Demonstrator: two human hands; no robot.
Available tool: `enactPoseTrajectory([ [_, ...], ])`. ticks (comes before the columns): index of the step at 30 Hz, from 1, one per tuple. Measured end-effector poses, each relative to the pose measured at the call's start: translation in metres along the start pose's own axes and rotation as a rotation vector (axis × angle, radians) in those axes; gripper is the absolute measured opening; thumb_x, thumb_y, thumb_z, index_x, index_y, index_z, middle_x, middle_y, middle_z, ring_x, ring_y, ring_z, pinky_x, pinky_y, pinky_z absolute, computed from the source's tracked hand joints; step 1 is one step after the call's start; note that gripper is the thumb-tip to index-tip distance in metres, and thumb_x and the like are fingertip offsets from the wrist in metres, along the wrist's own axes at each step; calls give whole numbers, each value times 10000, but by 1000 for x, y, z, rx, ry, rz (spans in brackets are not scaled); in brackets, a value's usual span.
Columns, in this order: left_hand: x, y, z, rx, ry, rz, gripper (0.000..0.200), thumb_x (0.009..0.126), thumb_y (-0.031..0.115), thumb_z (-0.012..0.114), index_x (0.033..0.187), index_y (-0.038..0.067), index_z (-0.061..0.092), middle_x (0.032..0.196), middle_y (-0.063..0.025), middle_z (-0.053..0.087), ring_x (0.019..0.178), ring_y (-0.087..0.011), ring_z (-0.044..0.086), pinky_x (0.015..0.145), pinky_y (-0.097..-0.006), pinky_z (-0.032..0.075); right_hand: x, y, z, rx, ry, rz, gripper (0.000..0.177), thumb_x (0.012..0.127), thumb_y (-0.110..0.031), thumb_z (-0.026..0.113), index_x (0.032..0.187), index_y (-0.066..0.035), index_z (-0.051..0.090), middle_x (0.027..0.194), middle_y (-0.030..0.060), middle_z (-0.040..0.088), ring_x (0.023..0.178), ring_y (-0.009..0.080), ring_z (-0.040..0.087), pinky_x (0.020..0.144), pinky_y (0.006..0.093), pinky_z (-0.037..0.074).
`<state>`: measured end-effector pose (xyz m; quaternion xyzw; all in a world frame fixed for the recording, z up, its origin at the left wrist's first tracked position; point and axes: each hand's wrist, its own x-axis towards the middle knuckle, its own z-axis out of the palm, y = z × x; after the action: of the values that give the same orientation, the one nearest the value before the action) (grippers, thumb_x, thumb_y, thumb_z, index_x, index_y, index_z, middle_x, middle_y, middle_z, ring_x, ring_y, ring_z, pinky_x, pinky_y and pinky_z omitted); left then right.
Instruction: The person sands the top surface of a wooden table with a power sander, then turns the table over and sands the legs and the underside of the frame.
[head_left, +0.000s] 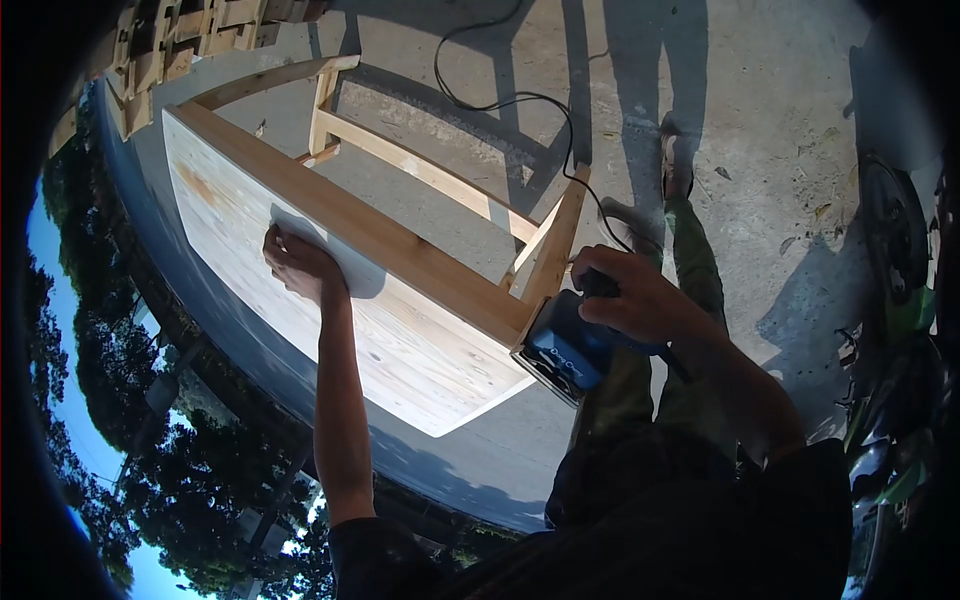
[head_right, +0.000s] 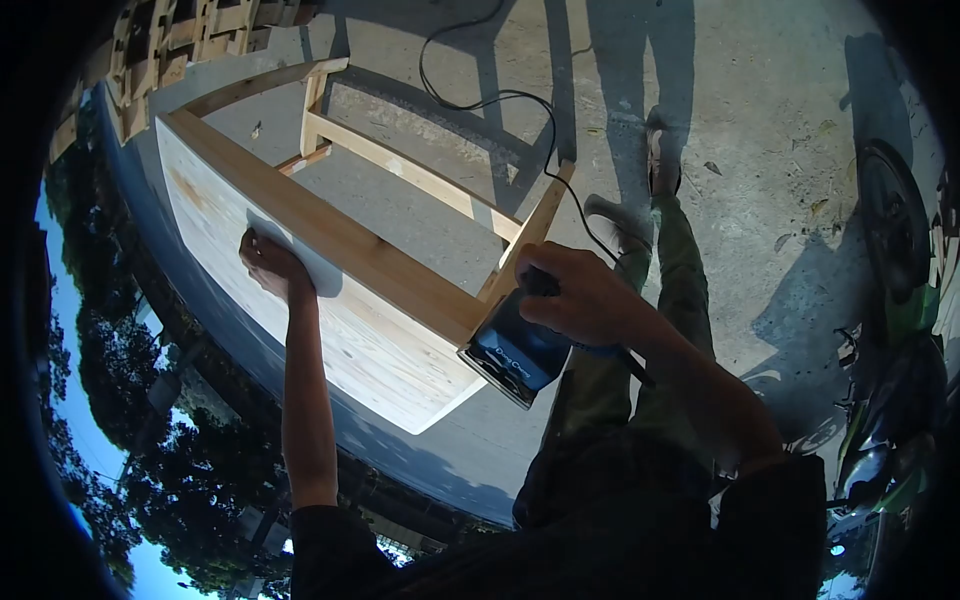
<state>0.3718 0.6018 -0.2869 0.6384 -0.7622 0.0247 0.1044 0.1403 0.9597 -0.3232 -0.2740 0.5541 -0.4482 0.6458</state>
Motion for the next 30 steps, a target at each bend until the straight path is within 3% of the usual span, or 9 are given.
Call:
enactPoseTrajectory([
  [3,-4,1,-2,4,-1,-16,496,1021,428,334,1326,105,555,1338,-144,572,1200,-370,537,987,-582,432,29,-13,-2,82,22,29,316,753,-234,684,999,-59,589,859,93,600,796,227,605,738,377,488],
  [9,-4,-3,2,-21,22,-31,458,1048,408,332,1327,123,557,1355,-126,565,1227,-354,520,1003,-583,386,160,-87,14,-105,-67,-72,317,783,-293,671,1010,-79,611,876,145,675,783,251,666,686,388,509],
  [13,-3,-5,3,-21,34,-21,427,1062,382,329,1327,138,558,1360,-112,570,1232,-356,522,1007,-567,383,224,-135,22,-98,-26,-130,358,782,-362,676,1019,-93,674,945,148,702,833,270,688,731,381,521],
  [15,-4,-7,2,25,57,53,419,1041,379,370,1323,130,554,1300,-136,606,1186,-379,561,975,-553,479,274,-132,38,-111,89,-348,394,773,-402,684,1034,-108,693,950,146,711,866,285,696,758,374,526],
  [18,-12,-6,-3,21,50,31,414,1046,372,371,1329,137,562,1318,-122,601,1203,-368,552,994,-558,434,321,-151,36,-132,62,-310,404,771,-422,688,1041,-122,694,953,146,712,885,292,701,783,369,531],
  [21,3,-9,9,-77,79,85,405,1033,370,397,1334,153,560,1313,-110,606,1209,-359,542,1003,-569,392,312,-143,3,-184,156,-344,378,780,-401,689,1035,-123,697,958,132,712,897,249,695,780,356,524],
  [23,-5,-4,4,-29,81,77,394,1034,356,395,1324,157,571,1317,-102,605,1207,-353,543,993,-561,395,268,-137,-41,-28,142,-198,325,799,-354,686,996,-95,682,930,108,695,872,200,666,770,341,505],
  [26,-9,4,2,-25,87,18,384,1033,338,399,1320,150,573,1316,-91,606,1205,-357,543,974,-561,396,219,-84,-102,184,286,-216,238,798,-251,705,934,-60,666,807,43,626,738,131,584,682,320,480],
  [30,-7,14,-3,-39,94,-19,370,1028,301,407,1318,143,574,1346,-83,600,1221,-351,541,966,-551,397,121,-52,-158,212,488,-68,147,844,-170,640,934,-56,618,826,2,563,794,97,515,743,263,416],
])
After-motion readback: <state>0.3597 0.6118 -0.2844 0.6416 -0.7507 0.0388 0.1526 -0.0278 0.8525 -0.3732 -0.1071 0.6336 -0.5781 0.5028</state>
